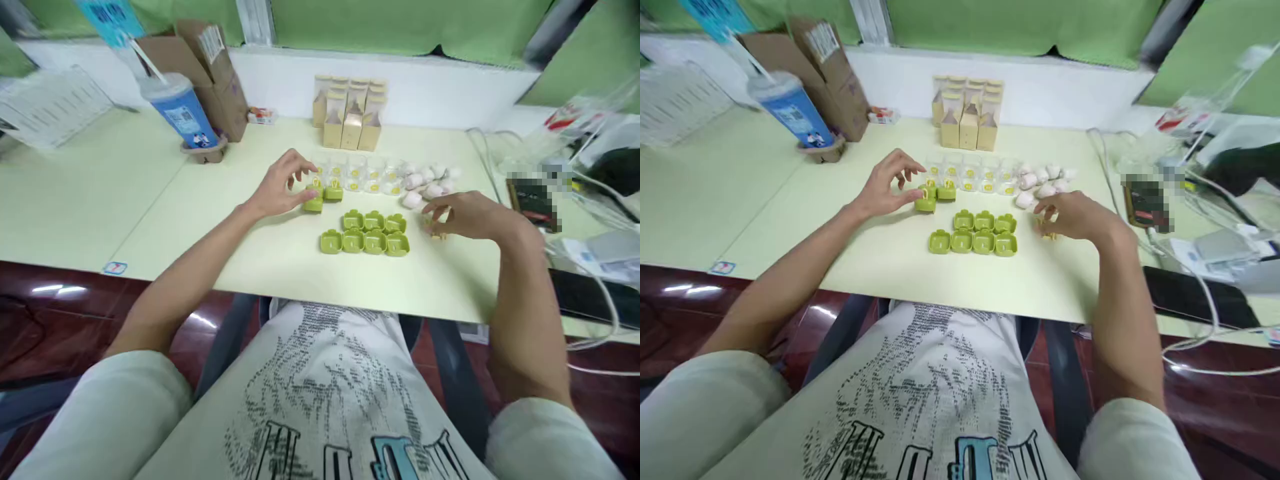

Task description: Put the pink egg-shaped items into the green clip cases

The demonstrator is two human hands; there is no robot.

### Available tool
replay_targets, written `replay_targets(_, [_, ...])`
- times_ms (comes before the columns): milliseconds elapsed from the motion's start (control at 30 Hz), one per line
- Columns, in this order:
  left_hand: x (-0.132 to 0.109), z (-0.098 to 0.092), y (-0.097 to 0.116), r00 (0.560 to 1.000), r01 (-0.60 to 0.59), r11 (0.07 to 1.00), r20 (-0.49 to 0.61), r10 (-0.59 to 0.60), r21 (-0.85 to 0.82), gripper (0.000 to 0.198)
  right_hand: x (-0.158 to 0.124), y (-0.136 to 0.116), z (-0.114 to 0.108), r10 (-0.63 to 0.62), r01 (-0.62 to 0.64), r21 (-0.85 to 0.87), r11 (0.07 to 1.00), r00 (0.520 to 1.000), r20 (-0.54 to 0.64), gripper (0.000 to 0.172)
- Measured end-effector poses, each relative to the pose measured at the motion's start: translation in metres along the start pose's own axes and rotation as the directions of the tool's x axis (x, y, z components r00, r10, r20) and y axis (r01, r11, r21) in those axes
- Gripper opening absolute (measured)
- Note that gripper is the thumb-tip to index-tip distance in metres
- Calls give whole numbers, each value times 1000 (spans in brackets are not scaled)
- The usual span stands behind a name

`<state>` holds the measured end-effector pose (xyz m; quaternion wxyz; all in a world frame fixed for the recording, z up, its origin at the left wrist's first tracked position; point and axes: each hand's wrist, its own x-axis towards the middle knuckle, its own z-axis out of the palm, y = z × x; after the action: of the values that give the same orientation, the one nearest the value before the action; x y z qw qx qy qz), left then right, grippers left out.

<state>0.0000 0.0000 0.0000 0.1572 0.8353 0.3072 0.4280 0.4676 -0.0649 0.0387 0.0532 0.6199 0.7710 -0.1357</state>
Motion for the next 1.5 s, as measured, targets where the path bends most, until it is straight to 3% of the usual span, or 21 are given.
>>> replay_targets(100, [-7,11,30,957,-31,999,286,41,-40,78,7,-15,9,-5,4,-9,1000,999,-32,23])
replay_targets(167, [-14,17,49,866,-48,999,498,40,2,83,8,-19,10,-13,12,-23,1000,998,-56,19])
replay_targets(233, [-19,21,63,801,-69,993,599,-3,97,80,5,-18,9,-38,34,-44,998,995,-91,17])
replay_targets(300, [-22,22,68,773,-82,987,634,-23,136,71,0,-15,7,-71,61,-63,996,982,-177,19])
replay_targets(367, [-22,20,65,791,-105,988,611,15,111,61,-6,-16,6,-78,74,-24,997,950,-301,19])
replay_targets(433, [-20,18,55,848,-159,986,518,109,53,49,-10,-26,9,-40,129,156,979,879,-474,13])
replay_targets(500, [-18,20,44,904,-229,973,369,214,-2,43,-13,-43,16,11,312,398,863,775,-632,15])
replay_targets(567, [-18,27,37,934,-271,962,230,273,-41,46,-13,-67,24,-50,545,477,689,692,-720,22])
replay_targets(633, [-21,38,38,950,-263,961,152,273,-81,52,-12,-91,32,-130,691,413,593,588,-799,15])
replay_targets(700, [-25,51,44,961,-233,964,117,249,-130,54,-13,-111,40,-206,748,323,579,518,-830,6])
replay_targets(767, [-30,61,54,972,-205,962,80,222,-181,56,-15,-125,47,-250,778,252,575,461,-852,8])
replay_targets(867, [-35,71,66,977,-208,949,-10,212,-237,55,-14,-133,56,-319,805,120,580,360,-877,14])
replay_targets(1000, [-35,76,69,968,-251,928,-67,241,-276,53,-3,-133,69,-454,785,-150,601,180,-873,17])
replay_targets(1100, [-34,78,68,964,-267,916,-72,258,-299,53,3,-136,78,-495,761,-254,597,100,-863,21])
replay_targets(1200, [-34,78,69,965,-262,917,-71,252,-300,51,3,-139,83,-475,751,-277,600,56,-878,23])
replay_targets(1400, [-33,74,71,960,-278,920,-60,272,-277,47,4,-138,86,-447,728,-212,652,143,-883,16])
replay_targets(1500, [-34,74,73,958,-285,928,-58,280,-240,45,5,-136,84,-458,742,-222,633,127,-880,17])
